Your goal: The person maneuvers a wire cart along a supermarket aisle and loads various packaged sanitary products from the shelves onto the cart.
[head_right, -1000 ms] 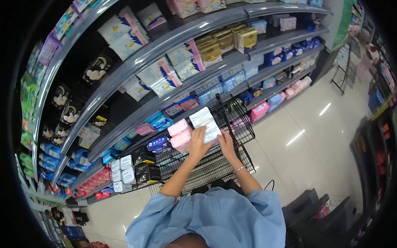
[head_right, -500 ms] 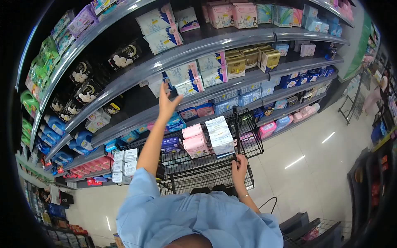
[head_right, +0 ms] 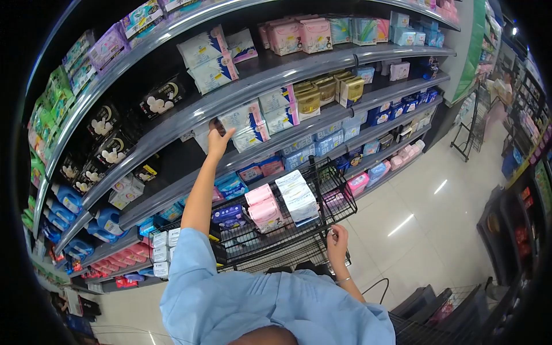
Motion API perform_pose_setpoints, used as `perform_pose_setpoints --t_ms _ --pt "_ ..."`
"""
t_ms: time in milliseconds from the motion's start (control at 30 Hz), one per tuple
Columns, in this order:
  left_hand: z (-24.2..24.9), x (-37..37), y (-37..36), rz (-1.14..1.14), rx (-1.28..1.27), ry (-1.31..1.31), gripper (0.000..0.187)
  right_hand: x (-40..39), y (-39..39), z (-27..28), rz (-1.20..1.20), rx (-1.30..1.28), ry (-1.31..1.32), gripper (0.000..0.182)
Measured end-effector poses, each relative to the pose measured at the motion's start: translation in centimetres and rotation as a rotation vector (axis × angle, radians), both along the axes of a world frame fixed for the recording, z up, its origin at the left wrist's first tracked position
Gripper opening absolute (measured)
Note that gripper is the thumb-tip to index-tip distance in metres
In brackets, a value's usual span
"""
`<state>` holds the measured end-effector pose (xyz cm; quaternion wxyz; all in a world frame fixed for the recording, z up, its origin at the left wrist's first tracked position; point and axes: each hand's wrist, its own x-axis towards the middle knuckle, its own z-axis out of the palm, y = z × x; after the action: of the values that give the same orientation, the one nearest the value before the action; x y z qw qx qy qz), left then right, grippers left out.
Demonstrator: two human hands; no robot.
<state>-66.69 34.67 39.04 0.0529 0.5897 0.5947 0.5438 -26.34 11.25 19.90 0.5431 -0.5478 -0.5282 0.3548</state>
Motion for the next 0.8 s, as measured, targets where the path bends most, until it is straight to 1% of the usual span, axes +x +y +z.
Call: perform_pose_setpoints --t_ms 67,167,200,300,367,400,433,500,567,600,633,700,800 --pt "0.9 0.9 -1.7 0.001 0.012 0.039 0.070 -0.3 -0.4 -0.1 0.016 0.011 -0.029 0.028" --pt "0.5 2.2 -3.8 0.042 0.246 0.040 0.064 -1.2 -0.5 -1.3 0.055 0.035 0.015 0.028" --pt "0.1 2.3 -4.6 0.037 0.270 0.085 0.061 -1.5 -0.5 -1.1 0.076 0.038 0.013 0.028" --pt "-0.9 5.4 -8.5 -0.027 0.225 -0.312 0.062 -2.6 -0.7 0.5 0.142 0.053 0.009 0.029" --pt "-1.2 8.2 -11.9 -0.073 0.159 -0.384 0.061 -3.3 -0.4 2.2 0.199 0.077 0.008 0.030" --pt "-2.8 8.9 -12.5 -0.073 0.190 -0.294 0.062 -3.6 -0.2 2.4 0.192 0.072 -0.029 0.036" --pt "-3.3 10.5 -13.8 -0.111 0.149 -0.337 0.063 -3.9 0.1 3.4 0.153 0.126 -0.049 0.038" --pt "-3.6 13.7 -15.9 -0.260 0.068 -0.369 0.066 -4.4 0.6 5.8 0.070 0.227 -0.098 0.042" --pt "-4.2 16.0 -16.2 -0.368 0.048 -0.256 0.066 -4.3 1.3 7.0 0.068 0.257 -0.125 0.044" --pt "-3.6 17.2 -16.3 -0.391 -0.026 -0.189 0.063 -4.0 1.5 7.5 0.069 0.278 -0.143 0.045" --pt "-4.2 17.8 -15.4 -0.384 -0.055 -0.059 0.060 -3.8 1.7 7.9 0.089 0.277 -0.120 0.044" --pt "-4.0 19.6 -13.8 -0.369 -0.094 0.053 0.059 -3.3 1.9 7.5 0.088 0.264 -0.101 0.042" --pt "-4.1 21.6 -10.6 -0.278 -0.025 0.244 0.059 -1.7 1.1 6.0 0.065 0.219 -0.101 0.038"
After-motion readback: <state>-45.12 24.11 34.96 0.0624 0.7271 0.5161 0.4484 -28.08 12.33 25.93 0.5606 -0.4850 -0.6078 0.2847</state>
